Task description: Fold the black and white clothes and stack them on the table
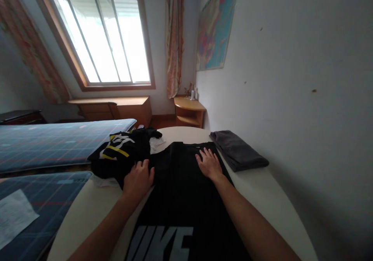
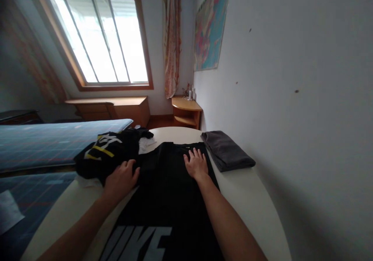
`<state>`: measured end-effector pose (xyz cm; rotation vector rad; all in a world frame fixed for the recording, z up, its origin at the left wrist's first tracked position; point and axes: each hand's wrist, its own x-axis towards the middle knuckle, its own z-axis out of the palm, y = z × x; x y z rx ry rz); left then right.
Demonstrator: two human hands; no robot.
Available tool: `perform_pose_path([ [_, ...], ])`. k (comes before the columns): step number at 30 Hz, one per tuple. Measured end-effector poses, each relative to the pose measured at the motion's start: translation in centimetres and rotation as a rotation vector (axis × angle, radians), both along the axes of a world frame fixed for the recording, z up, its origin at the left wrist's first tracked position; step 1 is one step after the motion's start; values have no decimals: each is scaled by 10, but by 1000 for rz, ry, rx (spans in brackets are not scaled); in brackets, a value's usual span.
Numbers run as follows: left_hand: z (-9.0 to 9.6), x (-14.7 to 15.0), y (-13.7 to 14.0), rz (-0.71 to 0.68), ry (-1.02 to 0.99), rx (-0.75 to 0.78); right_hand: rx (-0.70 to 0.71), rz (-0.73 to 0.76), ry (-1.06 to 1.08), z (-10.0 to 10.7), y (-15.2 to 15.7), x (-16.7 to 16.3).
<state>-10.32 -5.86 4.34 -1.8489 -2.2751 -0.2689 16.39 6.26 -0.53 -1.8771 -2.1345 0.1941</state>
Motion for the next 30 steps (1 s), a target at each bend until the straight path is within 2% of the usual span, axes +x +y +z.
perform_pose_path([
  [3, 6, -8, 1, 96, 10, -130, 12, 3, 29, -1, 1, 1],
  [5, 7, -6, 1, 95, -2, -179, 26, 4, 55, -2, 1, 2],
  [8, 3, -2, 2, 58, -7, -168, 41, 19, 91, -4, 1, 4],
  [14, 1, -1, 2, 1, -22, -27, 134, 98, 164, -5, 1, 8],
  [19, 5, -8, 4, -50, -43, 246, 231, 225, 178, -6, 1, 8],
  [22, 3, -15, 8, -51, -52, 389, 256, 243, 174, -7, 0, 8],
  [26, -2, -23, 14, -81, -81, 433, 269, 263, 163, -4, -2, 7],
  [30, -5, -31, 20, -118, -79, 432, 288, 370, 151, 5, -12, 0],
])
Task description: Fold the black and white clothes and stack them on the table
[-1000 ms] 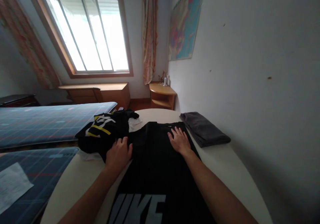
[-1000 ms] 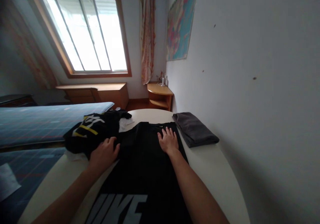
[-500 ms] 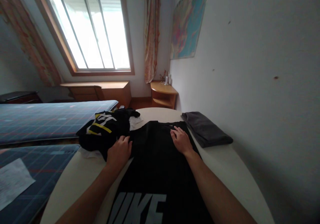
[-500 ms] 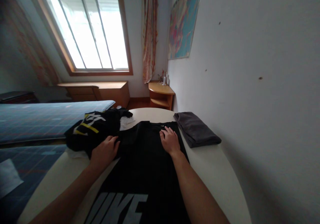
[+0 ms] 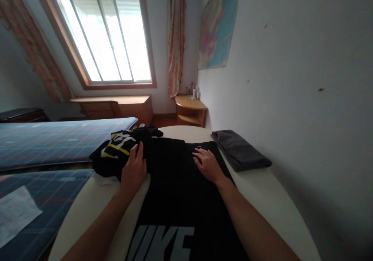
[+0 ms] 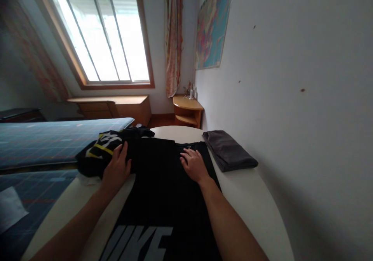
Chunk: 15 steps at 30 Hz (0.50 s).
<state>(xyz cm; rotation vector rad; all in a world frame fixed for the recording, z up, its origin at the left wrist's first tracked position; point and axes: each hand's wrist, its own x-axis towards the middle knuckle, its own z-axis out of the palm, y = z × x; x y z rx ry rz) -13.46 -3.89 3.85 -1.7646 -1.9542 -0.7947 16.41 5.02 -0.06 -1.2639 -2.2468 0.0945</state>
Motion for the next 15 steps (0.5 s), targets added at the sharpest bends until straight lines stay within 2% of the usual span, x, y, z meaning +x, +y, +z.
perform_pose_path([
  [5, -1, -11, 8, -93, -1, 46, -68, 148, -63, 4, -16, -13],
  [9, -2, -5, 8, -209, -27, 98, -170, 157, -125, 1, -18, -17],
  [12, -6, 9, 4, -350, -26, 154, -186, 154, -133, -1, -17, -17],
  [15, -13, 26, -1, -524, 21, 114, -186, 159, -123, 0, -17, -16],
])
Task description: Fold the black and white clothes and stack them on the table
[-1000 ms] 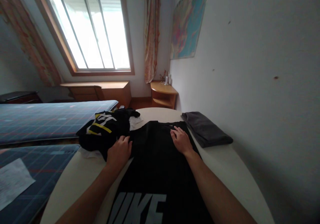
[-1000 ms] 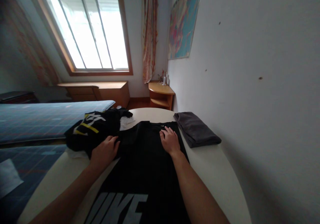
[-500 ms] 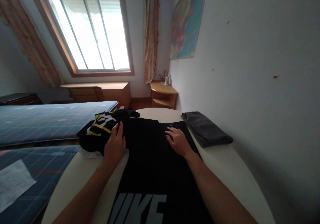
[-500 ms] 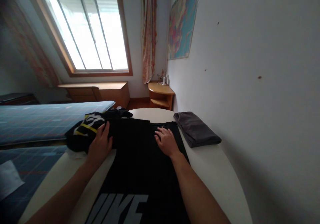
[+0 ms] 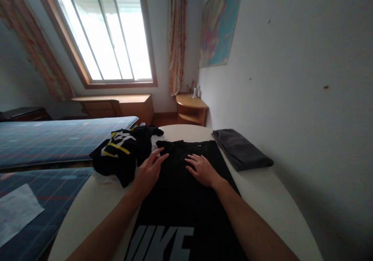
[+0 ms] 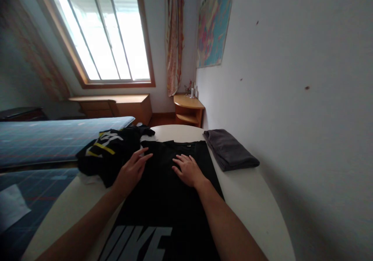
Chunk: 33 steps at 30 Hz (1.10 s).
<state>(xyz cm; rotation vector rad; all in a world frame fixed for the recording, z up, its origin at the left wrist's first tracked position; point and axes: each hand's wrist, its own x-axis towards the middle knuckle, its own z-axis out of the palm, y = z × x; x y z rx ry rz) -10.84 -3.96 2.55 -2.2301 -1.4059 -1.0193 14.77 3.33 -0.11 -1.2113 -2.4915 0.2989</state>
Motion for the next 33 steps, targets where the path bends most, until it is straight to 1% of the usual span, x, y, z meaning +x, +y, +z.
perform_pose_path([
  [3, -4, 12, -6, -165, 147, -116, 15, 3, 33, 1, -2, 1],
  [4, -4, 14, -8, -200, 194, -157, 27, 4, 47, 2, -3, 1],
  [6, -3, 16, -11, -223, 248, -213, 56, 17, 70, 5, -5, 2],
  [8, 1, 14, -13, -194, 228, -234, 85, 45, 80, 9, -8, 1],
  [11, 6, 9, -13, -73, 109, -269, 108, 97, 58, 14, -13, -2],
  [13, 9, 3, -12, 4, 48, -327, 112, 117, 35, 15, -14, -6],
  [15, 10, -5, -12, 39, 29, -420, 115, 118, 16, 13, -14, -10],
  [18, 9, -17, -11, 20, 27, -570, 113, 99, 44, 8, -9, -16],
  [20, 6, -26, -9, -42, 25, -633, 85, 86, 120, 5, -7, -19],
  [22, 2, -33, -7, -104, 11, -656, 44, 52, 222, 5, -5, -18],
  [25, -2, -40, -4, -116, -31, -667, 12, -38, 339, 6, -4, -14],
  [27, -3, -43, -3, -95, -48, -694, 9, -94, 344, 6, -5, -11],
  [29, -3, -43, -1, -69, -54, -744, 25, -118, 298, 5, -5, -8],
  [31, -2, -43, -1, -36, -61, -788, 62, -108, 244, 3, -6, -7],
  [33, 0, -41, -1, -4, -63, -805, 98, -66, 192, 2, -7, -8],
])
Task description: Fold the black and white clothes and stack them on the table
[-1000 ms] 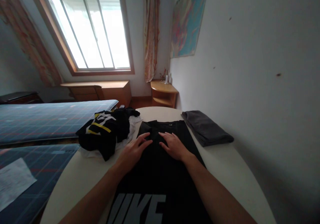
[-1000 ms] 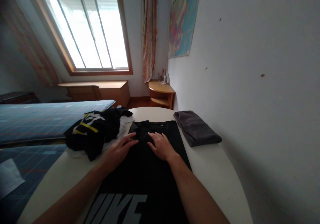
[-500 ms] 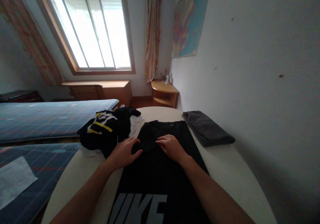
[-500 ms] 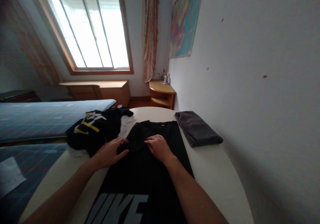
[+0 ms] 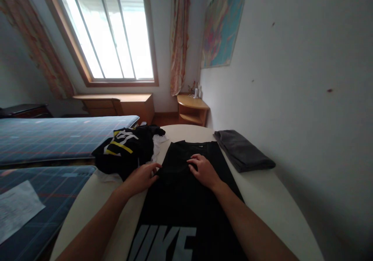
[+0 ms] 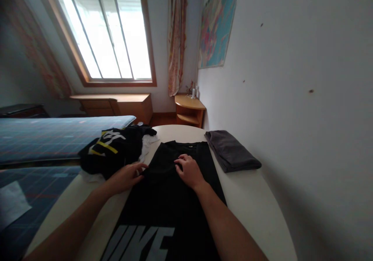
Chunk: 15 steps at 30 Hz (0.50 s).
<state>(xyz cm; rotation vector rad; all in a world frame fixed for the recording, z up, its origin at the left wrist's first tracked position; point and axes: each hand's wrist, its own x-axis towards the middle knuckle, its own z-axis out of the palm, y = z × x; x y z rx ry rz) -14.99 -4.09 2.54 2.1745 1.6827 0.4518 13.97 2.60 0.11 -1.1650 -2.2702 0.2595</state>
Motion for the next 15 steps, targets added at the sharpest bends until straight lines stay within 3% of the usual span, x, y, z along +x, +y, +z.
perform_pose_path([
  [5, 3, 2, -2, 53, 39, 37, 16, 142, -154, 0, -5, -4],
  [11, 1, 1, 0, -68, 77, 62, -31, 146, -194, 1, -4, -4],
  [15, 2, 5, -1, -70, 84, 74, -59, 129, -177, 7, 5, -10],
])
